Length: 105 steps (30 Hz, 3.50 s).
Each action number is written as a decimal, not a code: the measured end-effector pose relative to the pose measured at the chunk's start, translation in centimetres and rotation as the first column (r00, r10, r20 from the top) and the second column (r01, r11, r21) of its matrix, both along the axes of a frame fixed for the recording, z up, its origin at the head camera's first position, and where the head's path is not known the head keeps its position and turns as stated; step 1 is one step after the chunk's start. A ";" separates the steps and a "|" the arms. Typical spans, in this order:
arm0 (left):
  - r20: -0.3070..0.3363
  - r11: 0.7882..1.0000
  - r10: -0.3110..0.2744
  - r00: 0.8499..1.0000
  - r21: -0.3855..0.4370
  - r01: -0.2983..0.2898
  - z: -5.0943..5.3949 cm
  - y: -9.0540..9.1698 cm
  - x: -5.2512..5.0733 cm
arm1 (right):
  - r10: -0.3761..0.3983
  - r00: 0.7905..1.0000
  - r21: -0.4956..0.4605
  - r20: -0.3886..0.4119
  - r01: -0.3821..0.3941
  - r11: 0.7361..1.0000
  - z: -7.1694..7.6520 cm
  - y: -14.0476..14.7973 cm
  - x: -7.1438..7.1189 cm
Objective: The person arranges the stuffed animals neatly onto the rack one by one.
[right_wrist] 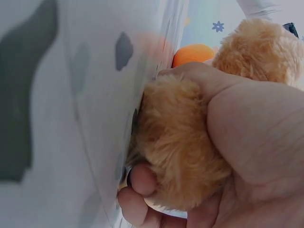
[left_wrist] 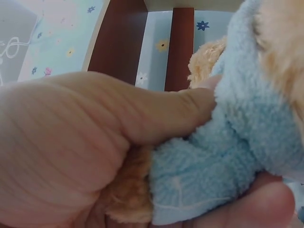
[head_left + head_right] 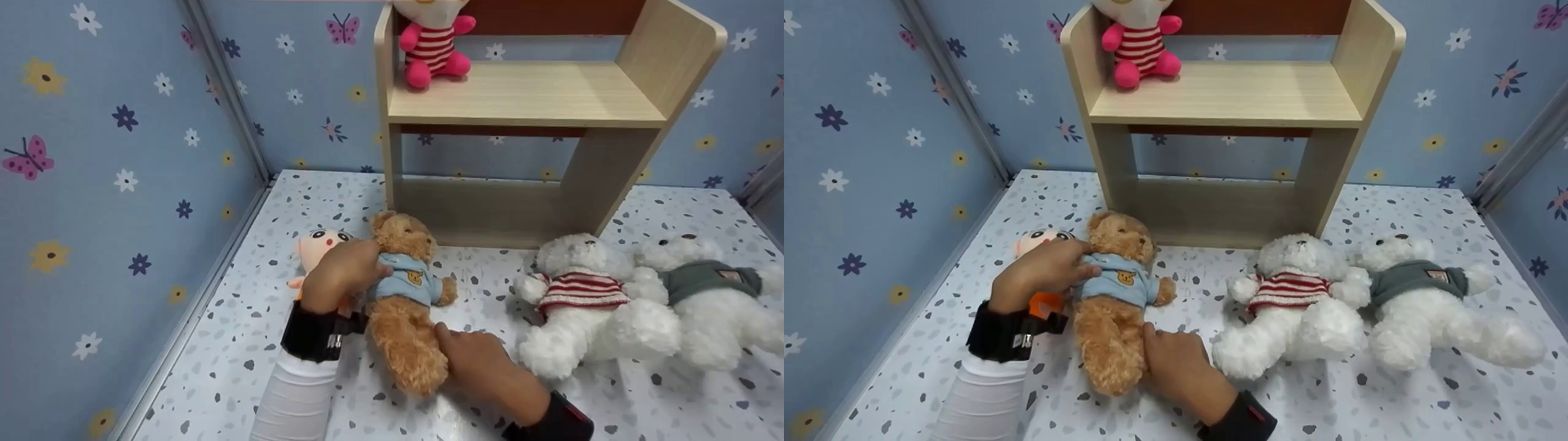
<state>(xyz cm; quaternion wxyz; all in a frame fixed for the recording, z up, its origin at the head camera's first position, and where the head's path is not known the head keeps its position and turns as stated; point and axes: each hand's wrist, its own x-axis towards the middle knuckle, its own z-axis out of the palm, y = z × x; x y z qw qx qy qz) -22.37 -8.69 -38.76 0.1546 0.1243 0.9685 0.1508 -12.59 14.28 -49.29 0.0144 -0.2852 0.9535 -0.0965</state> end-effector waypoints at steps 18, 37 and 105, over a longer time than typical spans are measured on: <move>0.013 1.000 -0.021 1.000 0.020 0.021 0.3 -0.1 0.0 | -0.012 0.996 0.011 0.091 0.011 1.000 0.3 -0.1 -0.1; -0.021 0.998 -0.052 0.998 0.031 0.053 0.7 0.0 0.2 | -0.025 1.000 0.043 0.016 0.024 0.999 0.4 -0.2 0.1; -0.450 0.903 -0.005 0.893 0.382 0.198 3.6 0.8 2.6 | -0.183 0.982 0.019 -0.053 0.184 0.983 4.9 0.4 1.0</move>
